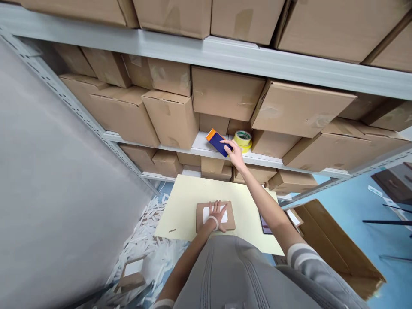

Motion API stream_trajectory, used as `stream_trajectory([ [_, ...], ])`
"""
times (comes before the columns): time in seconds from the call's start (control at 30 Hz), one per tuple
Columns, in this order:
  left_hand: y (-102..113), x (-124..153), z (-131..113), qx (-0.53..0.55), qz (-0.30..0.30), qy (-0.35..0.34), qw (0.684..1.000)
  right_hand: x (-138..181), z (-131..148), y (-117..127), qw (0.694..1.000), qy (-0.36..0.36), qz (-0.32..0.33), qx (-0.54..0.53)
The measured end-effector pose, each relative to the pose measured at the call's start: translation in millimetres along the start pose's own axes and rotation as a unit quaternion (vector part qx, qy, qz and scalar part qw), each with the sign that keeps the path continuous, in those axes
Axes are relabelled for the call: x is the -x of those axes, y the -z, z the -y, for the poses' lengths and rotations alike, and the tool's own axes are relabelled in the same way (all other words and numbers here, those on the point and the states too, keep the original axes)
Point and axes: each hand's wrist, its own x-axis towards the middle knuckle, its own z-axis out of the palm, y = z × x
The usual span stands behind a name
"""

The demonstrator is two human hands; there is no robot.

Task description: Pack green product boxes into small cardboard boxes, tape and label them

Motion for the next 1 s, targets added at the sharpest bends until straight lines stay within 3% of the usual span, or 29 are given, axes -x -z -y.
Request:
stream_trajectory([
  [0.2, 5.5, 5.1, 0.1, 0.009, -0.006, -0.005, 1.000, -26.3, -19.3, -31.6, 0.973, 0.037, 0.083, 0.211],
  [0.5, 7.1, 3.5, 1.1, 0.001, -0.009, 0.012, 1.000, -26.9, -43.7, -48.0, 0.943, 0.066, 0.113, 0.305],
  [0.67, 1.9, 1.3, 3.0, 0.013, -0.019, -0.004, 1.000, -25.1, -51.2, -50.4, 0.933, 0.071, 0.120, 0.331],
  [0.83, 9.9, 9.1, -0.6, 0.012, 0.001, 0.005, 1.000, -23.4, -43.6, -47.6, 0.946, 0.063, 0.121, 0.296],
  [1.0, 15.4, 11.6, -4.9, 0.005, 0.027, 0.012, 1.000, 9.1, -27.0, -33.7, 0.967, 0.054, 0.056, 0.244],
])
